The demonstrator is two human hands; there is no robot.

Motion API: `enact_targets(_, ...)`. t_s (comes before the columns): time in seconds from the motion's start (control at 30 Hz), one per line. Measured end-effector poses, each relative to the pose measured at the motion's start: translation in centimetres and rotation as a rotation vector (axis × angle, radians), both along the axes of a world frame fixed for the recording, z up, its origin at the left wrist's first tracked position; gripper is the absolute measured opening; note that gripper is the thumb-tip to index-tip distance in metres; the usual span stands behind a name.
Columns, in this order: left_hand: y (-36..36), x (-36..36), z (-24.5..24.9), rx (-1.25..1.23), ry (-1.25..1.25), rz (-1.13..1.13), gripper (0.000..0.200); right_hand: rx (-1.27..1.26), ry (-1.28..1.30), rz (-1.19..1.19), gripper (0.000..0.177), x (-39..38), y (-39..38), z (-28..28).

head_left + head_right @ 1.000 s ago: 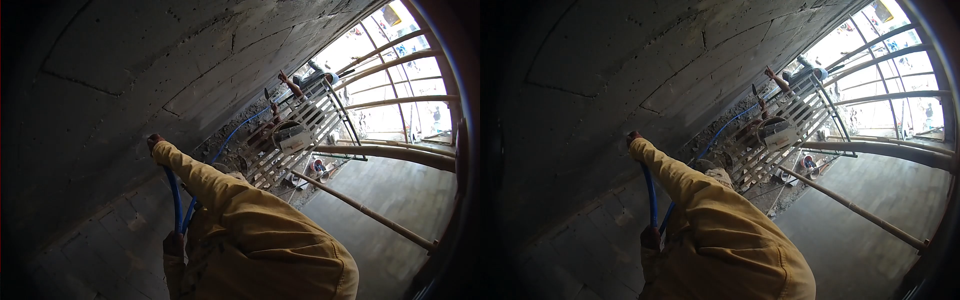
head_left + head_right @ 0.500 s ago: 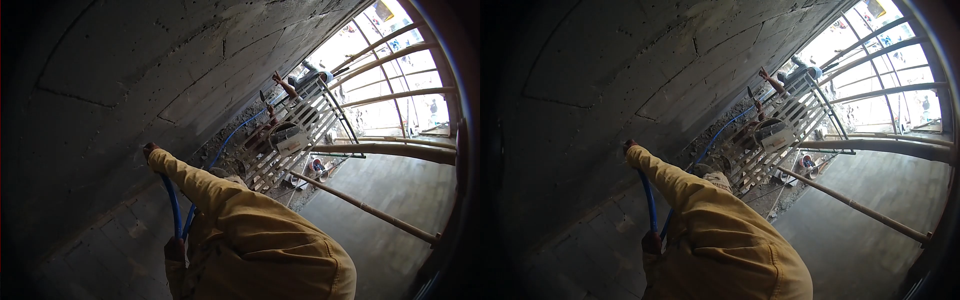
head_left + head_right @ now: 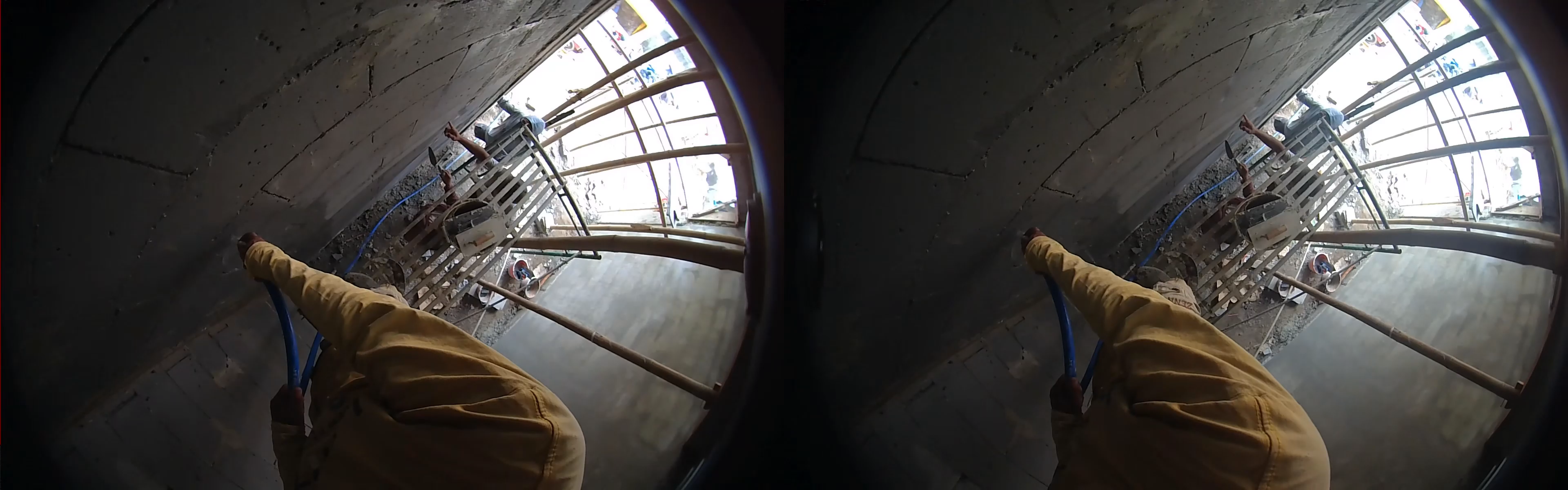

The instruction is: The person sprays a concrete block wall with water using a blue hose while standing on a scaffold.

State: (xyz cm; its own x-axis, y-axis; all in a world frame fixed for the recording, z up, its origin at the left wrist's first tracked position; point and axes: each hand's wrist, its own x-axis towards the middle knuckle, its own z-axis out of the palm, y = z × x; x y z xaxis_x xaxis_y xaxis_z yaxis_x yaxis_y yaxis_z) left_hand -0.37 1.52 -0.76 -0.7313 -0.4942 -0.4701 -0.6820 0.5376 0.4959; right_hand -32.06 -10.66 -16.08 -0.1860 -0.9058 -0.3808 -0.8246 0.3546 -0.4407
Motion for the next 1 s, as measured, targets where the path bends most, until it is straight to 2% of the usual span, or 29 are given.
enact_targets(0.07,0.0,0.2,0.0,-0.062,-0.036,-0.102,0.021,0.012,0.055,0.047,0.052,-0.3,0.5,-0.2)
enact_targets(0.13,-0.4,1.7,-2.2,-0.162,0.026,-0.264,0.02,0.022,0.122,0.126,0.05,-0.1,1.1,0.2)
enact_targets(0.2,0.1,0.0,0.0,0.007,-0.039,0.017,0.037,0.05,0.205,0.232,0.049,-0.3,2.6,1.3)
enact_targets(0.27,0.2,0.7,-1.1,-0.058,-0.109,-0.085,0.037,0.095,0.297,0.35,0.048,-1.1,4.3,2.6)
enact_targets(0.33,0.5,-0.1,-0.7,-0.042,-0.033,-0.11,0.031,0.116,0.359,0.408,0.047,-2.0,6.0,3.2)
enact_targets(0.4,0.4,-1.5,0.2,0.011,-0.01,-0.079,0.029,0.015,0.199,0.153,0.046,-2.9,7.6,1.0)
enact_targets(0.47,0.2,-3.2,1.5,0.106,-0.041,0.011,0.032,-0.185,0.011,-0.153,0.045,-3.9,9.1,-2.3)
enact_targets(0.5,0.0,-3.7,1.4,0.091,-0.032,-0.018,0.033,-0.325,-0.056,-0.274,0.045,-4.6,10.0,-4.3)
enact_targets(0.57,0.1,-4.6,1.1,0.064,-0.01,-0.063,0.036,-0.598,0.008,-0.322,0.037,-6.5,11.3,-7.8)
enact_targets(0.63,-0.3,-6.1,1.4,0.159,-0.07,-0.068,0.044,-0.769,-0.117,-0.437,0.03,-6.8,12.6,-6.7)
enact_targets(0.73,-0.2,-7.6,1.1,0.248,-0.065,-0.078,0.048,-0.616,-0.88,-0.984,0.026,-7.1,13.8,-1.0)
enact_targets(0.8,0.0,-7.9,0.9,0.273,-0.048,-0.072,0.049,-0.287,-1.304,-1.412,0.025,-7.7,14.0,2.7)
enact_targets(0.9,0.3,-7.6,0.1,0.273,-0.063,-0.061,0.048,-0.274,-1.37,-1.39,0.02,-8.0,14.8,0.7)
enact_targets(0.97,0.6,-6.5,-1.0,0.259,-0.1,-0.063,0.046,-0.421,-0.662,-0.768,0.021,-8.9,15.1,-10.7)
enact_targets(1.0,0.8,-5.6,-1.6,0.264,-0.046,-0.053,0.046,-0.41,-0.643,-0.716,0.025,-8.6,14.3,-11.9)
